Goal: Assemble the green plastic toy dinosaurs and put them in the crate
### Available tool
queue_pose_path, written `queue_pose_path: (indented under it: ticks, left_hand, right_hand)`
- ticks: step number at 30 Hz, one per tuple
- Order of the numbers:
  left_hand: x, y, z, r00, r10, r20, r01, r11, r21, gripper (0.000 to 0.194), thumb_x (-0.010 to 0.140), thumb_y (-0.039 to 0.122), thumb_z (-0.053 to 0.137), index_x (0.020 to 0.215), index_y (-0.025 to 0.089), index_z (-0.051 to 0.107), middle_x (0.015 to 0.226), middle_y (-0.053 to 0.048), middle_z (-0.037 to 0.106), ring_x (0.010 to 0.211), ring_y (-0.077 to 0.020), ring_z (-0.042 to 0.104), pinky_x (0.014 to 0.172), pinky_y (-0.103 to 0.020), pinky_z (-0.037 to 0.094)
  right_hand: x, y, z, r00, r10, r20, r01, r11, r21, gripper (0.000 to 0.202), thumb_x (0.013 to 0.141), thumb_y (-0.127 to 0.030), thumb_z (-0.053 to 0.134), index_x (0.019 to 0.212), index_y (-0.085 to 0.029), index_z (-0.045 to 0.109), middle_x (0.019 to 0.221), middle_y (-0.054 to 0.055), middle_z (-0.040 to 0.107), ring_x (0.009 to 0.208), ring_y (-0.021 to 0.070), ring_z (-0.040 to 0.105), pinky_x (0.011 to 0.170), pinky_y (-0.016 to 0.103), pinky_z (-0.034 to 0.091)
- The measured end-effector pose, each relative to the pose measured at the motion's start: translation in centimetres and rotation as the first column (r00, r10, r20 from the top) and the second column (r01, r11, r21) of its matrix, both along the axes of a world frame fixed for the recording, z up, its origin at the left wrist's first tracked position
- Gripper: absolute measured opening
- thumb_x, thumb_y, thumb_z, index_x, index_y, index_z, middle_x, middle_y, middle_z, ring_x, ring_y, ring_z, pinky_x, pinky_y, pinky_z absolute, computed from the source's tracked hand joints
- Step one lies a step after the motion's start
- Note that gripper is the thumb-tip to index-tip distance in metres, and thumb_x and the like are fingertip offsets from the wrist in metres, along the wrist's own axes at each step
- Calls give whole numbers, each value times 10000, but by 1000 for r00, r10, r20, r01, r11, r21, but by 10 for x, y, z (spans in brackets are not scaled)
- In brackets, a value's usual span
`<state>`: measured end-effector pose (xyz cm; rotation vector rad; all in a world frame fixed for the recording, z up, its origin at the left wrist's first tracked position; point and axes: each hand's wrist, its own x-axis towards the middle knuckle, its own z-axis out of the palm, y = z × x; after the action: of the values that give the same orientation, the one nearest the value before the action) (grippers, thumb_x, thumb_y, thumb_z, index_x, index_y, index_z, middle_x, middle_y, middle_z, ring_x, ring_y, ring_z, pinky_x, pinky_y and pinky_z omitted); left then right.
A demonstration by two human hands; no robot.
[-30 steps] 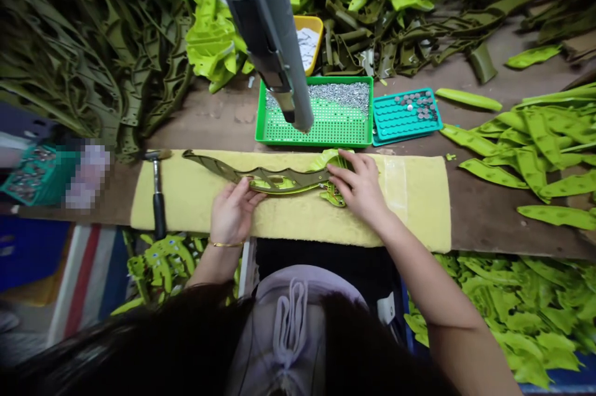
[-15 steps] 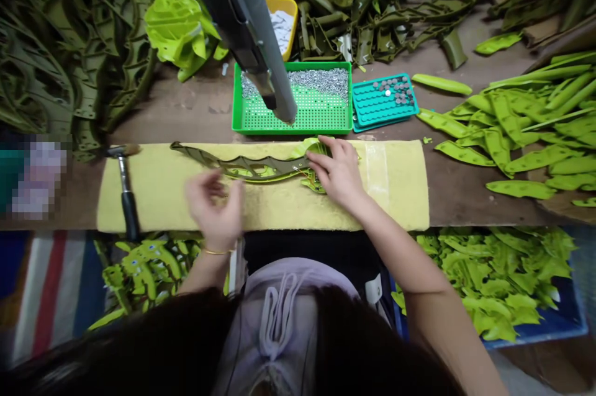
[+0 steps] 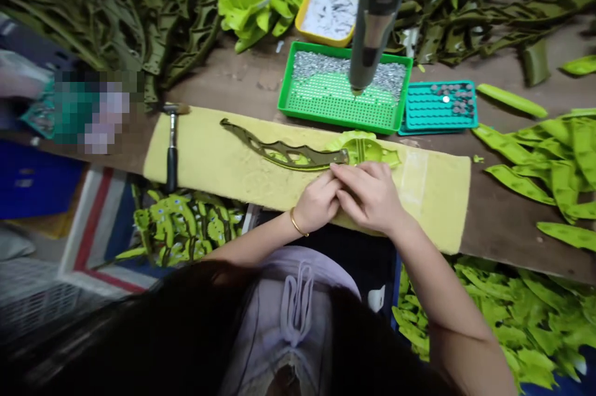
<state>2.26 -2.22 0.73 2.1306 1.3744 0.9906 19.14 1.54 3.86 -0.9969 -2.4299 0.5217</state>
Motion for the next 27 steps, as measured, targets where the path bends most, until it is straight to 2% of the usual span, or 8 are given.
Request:
queue_pose_path:
  ticks: [2, 4, 8, 12, 14, 16, 20, 27]
  left_hand:
    - [-4, 3, 0, 994, 11, 112, -8, 1000, -25, 253, 952, 187, 402, 1043, 146, 635, 1069, -118, 680, 1053, -188, 634, 927, -332, 537]
    - [-8, 7, 2, 981, 22, 190, -16, 999, -34, 234, 952, 176, 420, 997, 155, 648, 1037, -99, 690, 1028, -168, 644, 916, -314, 542]
    - [-15, 13, 5, 959, 27, 282, -17, 999, -37, 203, 934, 150, 470, 968, 142, 670, 999, -94, 702, 967, -156, 660, 879, -299, 548]
    - [-15, 19, 5, 934, 142, 328, -97, 984, -149, 130, 904, 181, 557, 939, 160, 680, 921, -57, 718, 871, -147, 673, 834, -285, 547]
    - [-16, 21, 6, 934, 163, 318, -111, 978, -177, 115, 898, 203, 575, 933, 163, 678, 903, -49, 718, 844, -145, 672, 815, -282, 546]
    - [-19, 25, 6, 963, 111, 244, -85, 990, -117, 131, 901, 216, 573, 941, 152, 680, 910, -65, 708, 876, -162, 660, 829, -305, 540]
    - [-29, 33, 3, 1000, -18, 17, 18, 999, 28, 182, 899, 248, 573, 1025, 161, 673, 1109, -108, 665, 1105, -234, 584, 977, -436, 473]
    - [-35, 37, -12, 994, -97, 51, 91, 990, 110, 190, 889, 233, 588, 1061, 167, 636, 1167, -114, 640, 1119, -231, 576, 994, -461, 479]
  right_hand:
    - [2, 1, -4, 996, 24, 84, -23, 1000, -8, 555, 856, -448, 558, 1378, -284, 463, 1189, 58, 688, 985, 280, 555, 855, 468, 398]
    - [3, 4, -9, 992, -9, 129, 7, 1000, 20, 549, 839, -473, 588, 1345, -280, 497, 1153, 58, 705, 1002, 289, 547, 859, 470, 376]
    - [2, 7, -19, 982, -153, 115, 138, 982, 126, 322, 876, -364, 571, 1185, -281, 614, 978, 42, 745, 937, 254, 566, 857, 458, 350]
    - [-2, 9, -27, 970, -229, 87, 216, 966, 142, 181, 894, -353, 548, 996, -292, 685, 911, 18, 744, 873, 221, 566, 842, 441, 346]
    - [-4, 10, -27, 968, -238, 78, 224, 961, 160, 173, 901, -355, 542, 947, -290, 695, 904, 11, 735, 859, 206, 559, 811, 414, 346]
    - [-5, 9, -25, 963, -257, 84, 237, 952, 195, 181, 908, -351, 533, 932, -280, 698, 890, 18, 716, 848, 195, 550, 779, 386, 344]
    - [-6, 4, -15, 942, -283, 177, 233, 937, 260, 206, 921, -342, 510, 922, -255, 697, 879, 38, 681, 848, 189, 522, 741, 355, 318]
    - [-13, 0, -4, 888, -309, 341, 220, 936, 276, 255, 940, -325, 466, 870, -219, 686, 896, 51, 664, 824, 188, 473, 716, 344, 260]
